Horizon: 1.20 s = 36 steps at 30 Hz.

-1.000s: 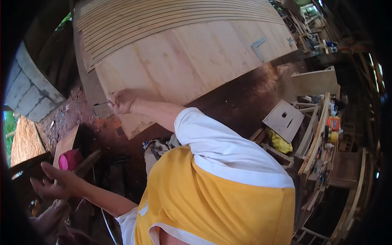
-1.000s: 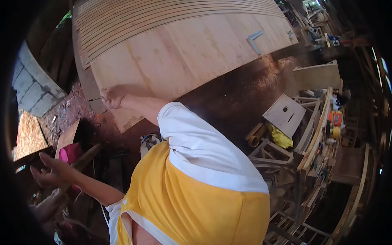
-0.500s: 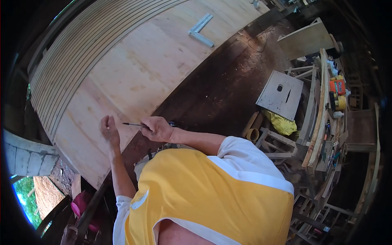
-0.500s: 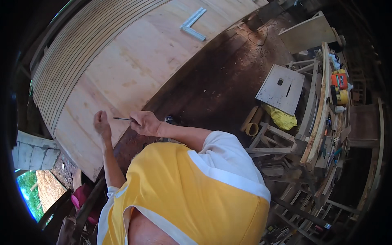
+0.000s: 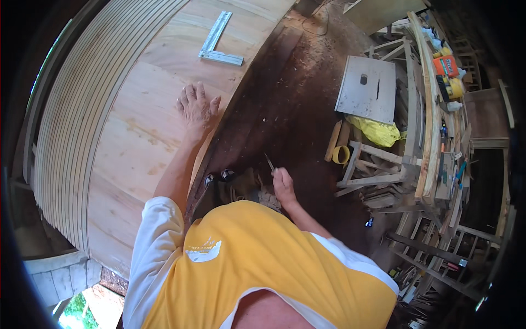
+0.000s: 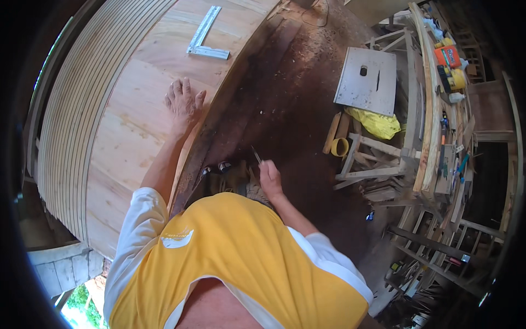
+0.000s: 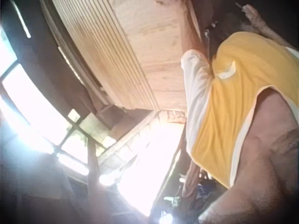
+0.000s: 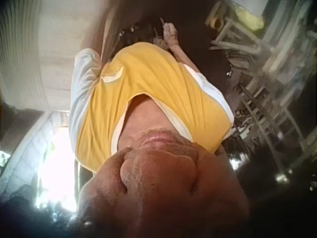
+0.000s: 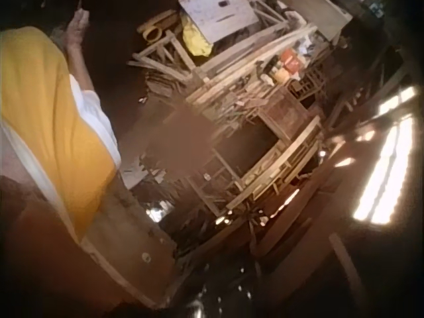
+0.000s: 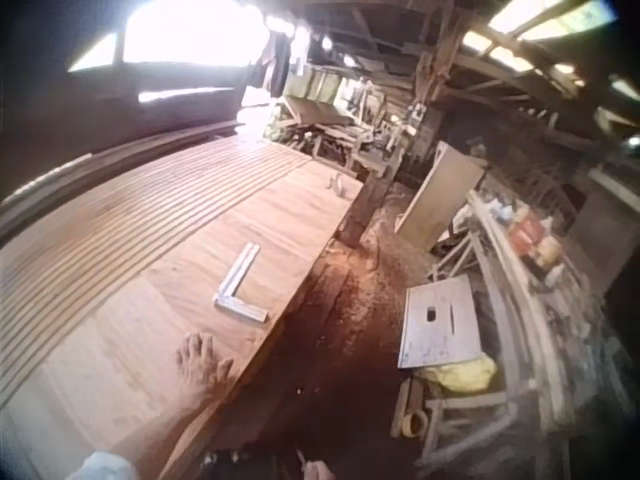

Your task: The person picks up a square ruler and a pen, then uses them along with a small wooden block to measure and mark lines on a wooden structure.

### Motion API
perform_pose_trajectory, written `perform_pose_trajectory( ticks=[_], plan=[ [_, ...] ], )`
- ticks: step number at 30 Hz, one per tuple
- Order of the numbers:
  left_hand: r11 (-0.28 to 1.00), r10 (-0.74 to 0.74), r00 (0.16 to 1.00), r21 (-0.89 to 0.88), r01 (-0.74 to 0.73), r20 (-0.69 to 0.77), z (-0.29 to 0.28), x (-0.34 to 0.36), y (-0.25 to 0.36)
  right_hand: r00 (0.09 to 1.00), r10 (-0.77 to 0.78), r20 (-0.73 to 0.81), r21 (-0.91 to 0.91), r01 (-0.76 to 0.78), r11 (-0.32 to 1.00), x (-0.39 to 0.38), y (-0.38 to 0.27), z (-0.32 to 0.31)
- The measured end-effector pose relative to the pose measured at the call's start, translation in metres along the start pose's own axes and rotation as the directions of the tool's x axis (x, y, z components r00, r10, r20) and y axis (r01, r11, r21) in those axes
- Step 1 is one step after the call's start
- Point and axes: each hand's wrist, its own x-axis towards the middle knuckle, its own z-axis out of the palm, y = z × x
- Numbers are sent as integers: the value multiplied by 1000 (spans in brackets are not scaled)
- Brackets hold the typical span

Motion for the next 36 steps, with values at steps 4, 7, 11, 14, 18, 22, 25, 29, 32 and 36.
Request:
perform_pose_trajectory(
  ticks=[4,7,11,14,18,22,25,29,32,36],
  plan=[
    [998,54,998,-15,-54,-18,2,41,22,961,258,-96,12,-258,966,-40,59,-5],
    [999,-48,997,-1,48,57,10,62,33,954,273,-123,5,-275,961,-20,52,-10],
    [955,-275,959,-138,264,-68,32,93,60,959,240,-151,18,-240,971,31,49,-22],
    [915,-391,915,-154,374,-100,48,118,77,971,225,-77,11,-224,974,69,43,-35],
    [888,-459,871,-93,450,-174,54,153,89,989,140,42,10,-141,990,144,65,-41],
    [889,-449,874,8,458,-184,46,157,83,977,132,168,41,-141,989,229,73,-70],
    [874,-467,867,60,482,-174,44,156,67,966,126,228,8,-131,991,286,83,-95],
    [893,-341,907,215,395,-249,37,131,18,970,127,205,26,-135,990,326,106,-118],
    [915,-307,940,225,335,-152,23,119,6,967,199,156,56,-210,976,333,117,-126],
    [945,-285,947,122,304,-149,11,112,-2,967,190,168,-10,-191,981,328,111,-124]
  ],
)
